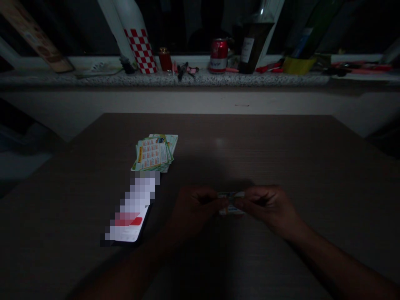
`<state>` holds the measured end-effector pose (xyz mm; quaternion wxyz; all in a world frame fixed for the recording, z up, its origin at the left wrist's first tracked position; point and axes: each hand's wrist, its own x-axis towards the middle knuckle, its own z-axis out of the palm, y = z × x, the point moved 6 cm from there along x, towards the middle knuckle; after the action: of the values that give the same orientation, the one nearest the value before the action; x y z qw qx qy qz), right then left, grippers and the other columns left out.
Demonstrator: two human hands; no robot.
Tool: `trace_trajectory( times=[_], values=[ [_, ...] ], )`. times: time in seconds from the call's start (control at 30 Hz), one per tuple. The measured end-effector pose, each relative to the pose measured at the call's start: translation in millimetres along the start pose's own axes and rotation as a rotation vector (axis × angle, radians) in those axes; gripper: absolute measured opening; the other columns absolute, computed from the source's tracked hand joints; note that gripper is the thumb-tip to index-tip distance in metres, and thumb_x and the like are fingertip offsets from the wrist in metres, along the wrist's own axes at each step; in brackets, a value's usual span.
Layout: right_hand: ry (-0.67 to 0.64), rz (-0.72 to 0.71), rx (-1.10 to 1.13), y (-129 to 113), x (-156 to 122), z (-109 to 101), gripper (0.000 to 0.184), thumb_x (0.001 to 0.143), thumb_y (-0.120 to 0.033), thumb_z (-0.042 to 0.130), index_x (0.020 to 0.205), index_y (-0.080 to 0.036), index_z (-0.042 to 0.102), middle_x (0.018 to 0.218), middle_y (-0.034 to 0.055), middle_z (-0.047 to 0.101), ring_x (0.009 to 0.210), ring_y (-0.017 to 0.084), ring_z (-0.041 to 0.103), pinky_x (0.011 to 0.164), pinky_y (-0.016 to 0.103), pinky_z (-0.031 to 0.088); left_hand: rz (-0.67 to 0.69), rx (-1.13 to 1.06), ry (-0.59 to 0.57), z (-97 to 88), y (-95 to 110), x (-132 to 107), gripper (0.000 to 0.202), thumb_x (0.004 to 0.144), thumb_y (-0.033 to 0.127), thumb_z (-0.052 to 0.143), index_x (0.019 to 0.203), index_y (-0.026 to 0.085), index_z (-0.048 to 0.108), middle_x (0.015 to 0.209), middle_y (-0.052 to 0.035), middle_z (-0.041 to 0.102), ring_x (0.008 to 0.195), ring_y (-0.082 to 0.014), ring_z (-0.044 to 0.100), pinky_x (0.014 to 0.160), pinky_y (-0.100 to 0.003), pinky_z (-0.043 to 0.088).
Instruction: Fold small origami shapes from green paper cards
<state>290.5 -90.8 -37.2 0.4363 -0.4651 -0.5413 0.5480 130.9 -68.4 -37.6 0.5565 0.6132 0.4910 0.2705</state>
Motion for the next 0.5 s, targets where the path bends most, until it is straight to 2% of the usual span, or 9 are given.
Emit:
trace_trajectory(
  times=[0.07,0.17,0.33,0.4,0.5],
  values=[
    [-0.025,0.018,0.012,2,0,2,0.009,0.074,-0.028,0.074,0.075,-0.019,0.074,0.068,0.0022,0.074,0.058,0.013,0.067,0.053,0.021,0.054,0.010,-0.003,0.034,-1.7,3,-1,0.024,0.075,0.034,0.068,0.061,0.015,0.067,0.055,0.0009,0.061,0.052,-0.0100,0.051,0.049,-0.021,0.034],
    [-0.039,0.014,-0.031,1,0,2,0.014,0.073,-0.029,0.074,0.064,-0.018,0.072,0.063,0.0026,0.072,0.055,0.013,0.065,0.051,0.022,0.053,0.002,-0.026,0.044,-1.3,4,-1,0.024,0.074,0.035,0.069,0.060,0.015,0.066,0.055,0.0008,0.061,0.052,-0.0099,0.050,0.049,-0.021,0.033],
    [-0.001,-0.016,-0.089,-3,-1,-2,0.021,0.075,-0.032,0.073,0.060,-0.017,0.069,0.057,0.0031,0.070,0.051,0.011,0.062,0.048,0.021,0.049,-0.050,-0.194,-0.094,7.9,-4,1,0.017,0.071,0.031,0.073,0.077,0.016,0.069,0.068,0.0000,0.068,0.061,-0.0113,0.059,0.056,-0.021,0.041],
    [0.006,-0.010,-0.077,-2,-1,-2,0.021,0.074,-0.032,0.074,0.060,-0.016,0.069,0.058,0.0032,0.070,0.051,0.011,0.062,0.048,0.020,0.048,-0.053,-0.183,-0.127,9.1,-5,1,0.018,0.072,0.032,0.072,0.073,0.015,0.069,0.065,0.0002,0.067,0.059,-0.0108,0.058,0.055,-0.020,0.041],
    [0.018,0.002,-0.056,0,1,-2,0.020,0.072,-0.031,0.075,0.061,-0.016,0.069,0.058,0.0028,0.070,0.051,0.011,0.062,0.049,0.020,0.049,-0.043,-0.077,-0.096,5.4,-6,1,0.025,0.075,0.035,0.069,0.061,0.014,0.066,0.058,0.0000,0.065,0.055,-0.0103,0.056,0.052,-0.020,0.038]
  ],
)
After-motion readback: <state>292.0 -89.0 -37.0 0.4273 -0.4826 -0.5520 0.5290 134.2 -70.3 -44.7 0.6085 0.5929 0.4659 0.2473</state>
